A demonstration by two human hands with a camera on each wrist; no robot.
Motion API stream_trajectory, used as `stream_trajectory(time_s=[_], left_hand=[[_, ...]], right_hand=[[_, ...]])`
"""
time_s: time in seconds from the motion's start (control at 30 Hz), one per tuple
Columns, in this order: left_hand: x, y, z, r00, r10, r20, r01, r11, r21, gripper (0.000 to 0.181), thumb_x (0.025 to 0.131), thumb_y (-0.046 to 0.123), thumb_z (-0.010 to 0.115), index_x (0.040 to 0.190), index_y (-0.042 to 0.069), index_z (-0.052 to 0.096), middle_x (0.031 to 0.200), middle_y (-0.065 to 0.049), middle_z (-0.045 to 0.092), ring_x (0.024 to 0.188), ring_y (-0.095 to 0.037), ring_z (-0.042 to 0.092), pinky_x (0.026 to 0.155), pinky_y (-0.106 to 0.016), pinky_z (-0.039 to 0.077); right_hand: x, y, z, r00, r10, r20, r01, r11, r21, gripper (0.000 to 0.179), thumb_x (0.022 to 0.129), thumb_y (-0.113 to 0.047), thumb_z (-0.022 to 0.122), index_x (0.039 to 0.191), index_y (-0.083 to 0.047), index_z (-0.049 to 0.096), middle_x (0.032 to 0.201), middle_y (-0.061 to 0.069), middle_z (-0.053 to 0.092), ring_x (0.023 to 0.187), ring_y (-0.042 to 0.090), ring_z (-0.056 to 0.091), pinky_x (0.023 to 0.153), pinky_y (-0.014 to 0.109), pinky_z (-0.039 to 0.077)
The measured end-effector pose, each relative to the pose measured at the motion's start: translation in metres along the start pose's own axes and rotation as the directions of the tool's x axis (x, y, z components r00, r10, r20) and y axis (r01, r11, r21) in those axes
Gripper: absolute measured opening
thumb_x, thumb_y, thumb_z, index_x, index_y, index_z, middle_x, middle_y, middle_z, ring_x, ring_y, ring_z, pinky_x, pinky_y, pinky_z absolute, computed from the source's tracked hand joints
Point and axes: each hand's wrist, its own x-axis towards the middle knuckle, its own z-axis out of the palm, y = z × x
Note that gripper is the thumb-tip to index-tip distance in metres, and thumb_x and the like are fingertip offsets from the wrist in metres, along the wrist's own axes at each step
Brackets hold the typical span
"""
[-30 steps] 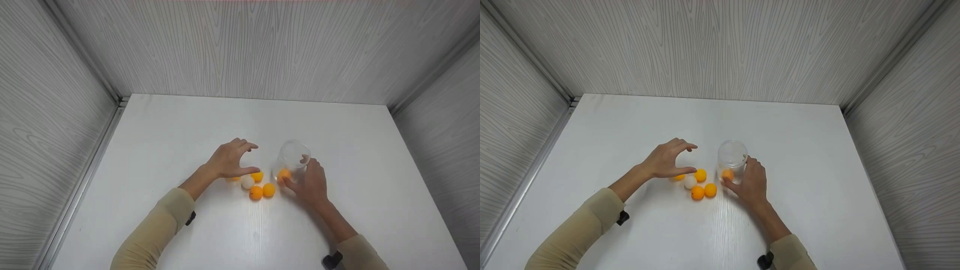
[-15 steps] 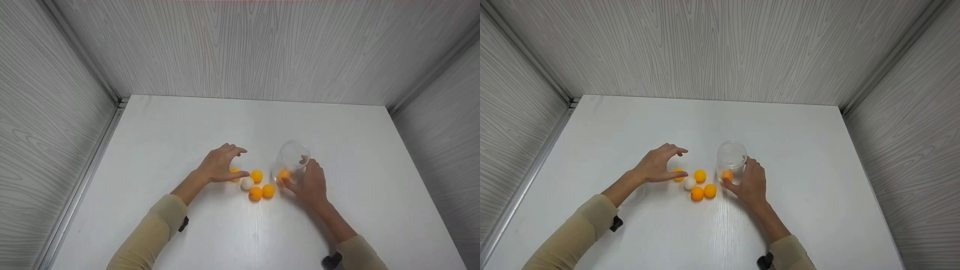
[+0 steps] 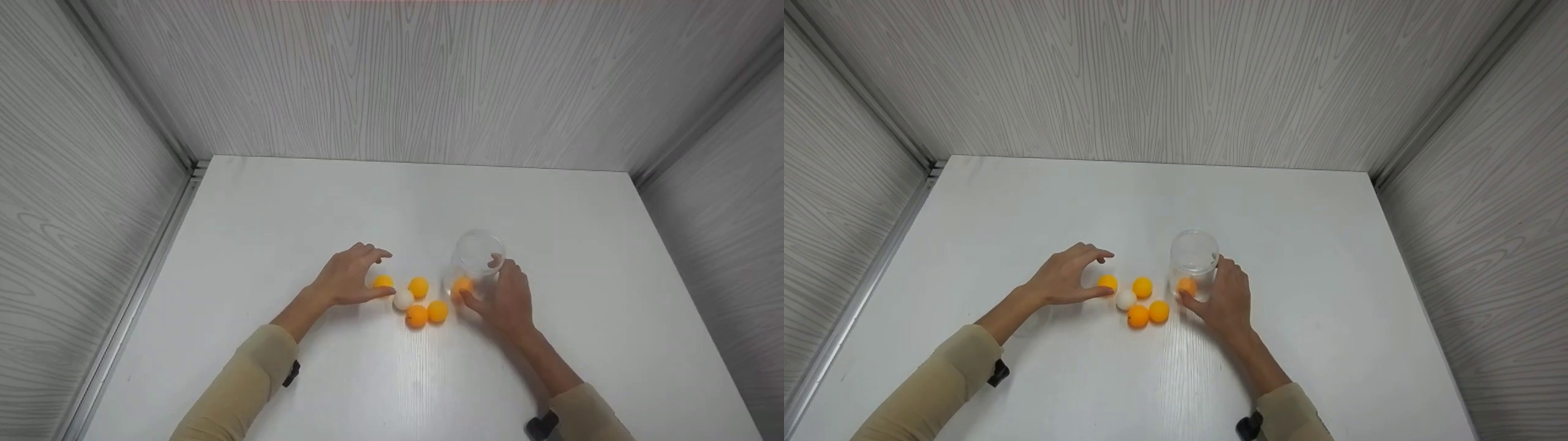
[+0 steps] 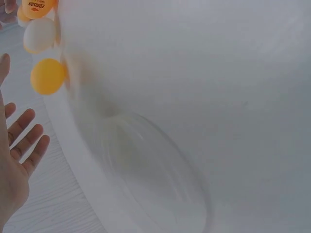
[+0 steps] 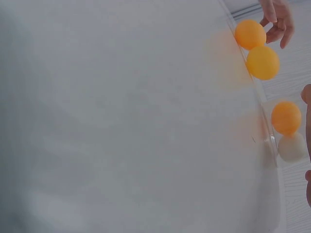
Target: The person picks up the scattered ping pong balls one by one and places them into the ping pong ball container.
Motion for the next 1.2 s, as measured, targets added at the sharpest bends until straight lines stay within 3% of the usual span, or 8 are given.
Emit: stream_trajectory(time_s=[0.4,0.73,1.2], left_hand=[[-0.008,-0.006,0.01,0.998,-0.058,0.02,0.058,0.998,-0.009,0.065,0.09,0.057,0.075,0.141,0.017,0.063,0.123,-0.006,0.072,0.109,-0.025,0.066,0.093,-0.041,0.061],[-0.012,-0.007,0.018,0.999,-0.039,0.028,0.04,0.999,-0.018,0.058,0.092,0.051,0.076,0.138,0.018,0.065,0.119,-0.004,0.073,0.106,-0.023,0.066,0.092,-0.039,0.06],[-0.012,-0.005,0.023,0.996,-0.058,0.061,0.06,0.998,-0.034,0.056,0.092,0.046,0.077,0.138,0.017,0.065,0.118,-0.004,0.072,0.104,-0.023,0.064,0.094,-0.038,0.059]], right_hand=[[0.0,-0.002,-0.001,1.0,0.021,0.019,-0.021,1.0,-0.004,0.087,0.073,-0.051,0.091,0.132,0.0,0.054,0.103,0.017,0.06,0.088,0.033,0.053,0.079,0.041,0.045],[0.0,-0.001,-0.001,1.0,-0.014,-0.009,0.014,1.0,-0.021,0.084,0.073,-0.049,0.09,0.13,0.002,0.055,0.101,0.018,0.06,0.086,0.034,0.052,0.079,0.043,0.047],[0.0,-0.002,-0.001,1.0,0.01,0.009,-0.01,1.0,-0.024,0.086,0.073,-0.05,0.091,0.132,0.001,0.055,0.101,0.017,0.06,0.086,0.033,0.052,0.077,0.041,0.045]])
